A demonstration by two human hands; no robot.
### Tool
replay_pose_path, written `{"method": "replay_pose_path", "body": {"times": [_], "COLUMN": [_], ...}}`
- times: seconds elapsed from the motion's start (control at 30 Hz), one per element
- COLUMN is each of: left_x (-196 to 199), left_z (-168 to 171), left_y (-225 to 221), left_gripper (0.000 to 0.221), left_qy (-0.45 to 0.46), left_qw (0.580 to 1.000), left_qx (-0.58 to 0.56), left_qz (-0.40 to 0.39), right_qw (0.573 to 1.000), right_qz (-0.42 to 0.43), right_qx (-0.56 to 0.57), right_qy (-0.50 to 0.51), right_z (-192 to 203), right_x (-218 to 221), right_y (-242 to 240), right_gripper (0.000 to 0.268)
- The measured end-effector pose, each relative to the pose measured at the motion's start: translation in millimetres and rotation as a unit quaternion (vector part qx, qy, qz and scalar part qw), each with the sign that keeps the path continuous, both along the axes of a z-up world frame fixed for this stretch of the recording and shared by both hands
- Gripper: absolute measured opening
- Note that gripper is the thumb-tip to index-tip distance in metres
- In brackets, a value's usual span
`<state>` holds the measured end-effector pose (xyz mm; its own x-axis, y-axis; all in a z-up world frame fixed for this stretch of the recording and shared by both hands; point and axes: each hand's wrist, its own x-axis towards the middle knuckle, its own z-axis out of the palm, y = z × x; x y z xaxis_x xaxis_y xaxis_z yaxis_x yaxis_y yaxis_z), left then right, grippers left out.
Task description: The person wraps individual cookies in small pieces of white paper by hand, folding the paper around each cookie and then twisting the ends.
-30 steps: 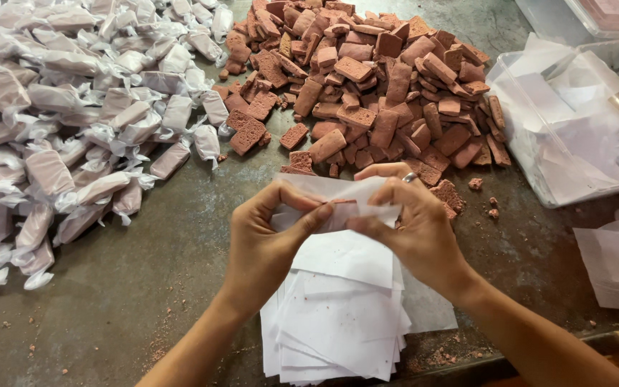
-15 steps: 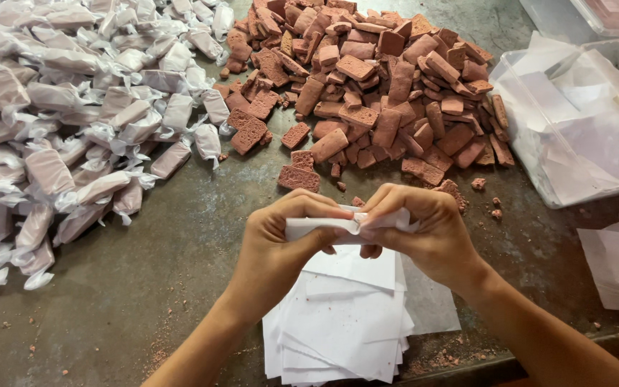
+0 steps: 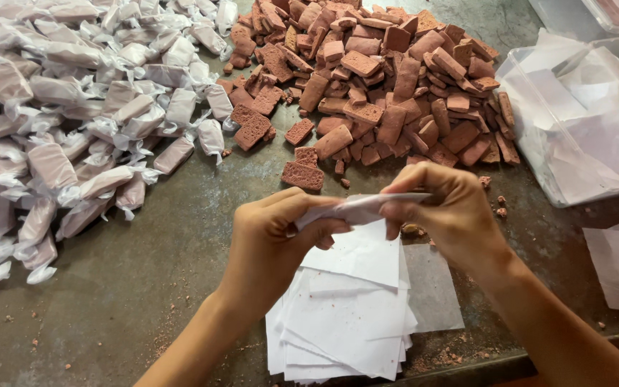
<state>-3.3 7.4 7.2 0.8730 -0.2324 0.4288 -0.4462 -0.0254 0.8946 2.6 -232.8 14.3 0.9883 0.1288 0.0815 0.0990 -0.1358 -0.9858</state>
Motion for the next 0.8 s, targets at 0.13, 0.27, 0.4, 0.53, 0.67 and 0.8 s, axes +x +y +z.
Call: {"method": "replay_pose_path", "body": {"times": [0.13, 0.27, 0.4, 0.53, 0.67, 0.8], "left_x": [-2.2, -8.1, 0.6, -2.2, -4.1, 2.6], "left_z": [-4.3, -1.8, -4.5, -13.1, 1.5, 14.3], "left_y": [8.4, 7.0, -6.1, -10.2, 1.3, 19.3], "left_gripper": [0.037, 0.029, 0.034, 0.027, 0.011, 0.017], "left_qy": [-0.078, -0.195, 0.253, 0.319, -0.264, 0.032], "left_qw": [0.994, 0.965, 0.964, 0.935, 0.937, 0.981], "left_qx": [0.080, 0.174, -0.068, -0.096, 0.228, -0.189], "left_qz": [-0.005, -0.006, -0.038, -0.120, -0.036, 0.008], "right_qw": [0.963, 0.908, 0.926, 0.921, 0.895, 0.946], "right_qz": [0.027, 0.012, 0.157, 0.124, -0.001, -0.029], "right_qx": [0.258, 0.338, 0.339, 0.361, 0.299, 0.273], "right_qy": [0.069, 0.247, 0.053, 0.077, 0.332, 0.170], "right_z": [-25.5, -42.9, -12.7, -7.7, -24.3, 2.8], "right_x": [12.7, 17.4, 6.9, 7.6, 15.8, 18.4], "right_y": [-8.8, -9.2, 4.2, 3.1, 1.4, -20.2], "right_gripper": [0.013, 0.013, 0.017, 0.023, 0.021, 0.008]}}
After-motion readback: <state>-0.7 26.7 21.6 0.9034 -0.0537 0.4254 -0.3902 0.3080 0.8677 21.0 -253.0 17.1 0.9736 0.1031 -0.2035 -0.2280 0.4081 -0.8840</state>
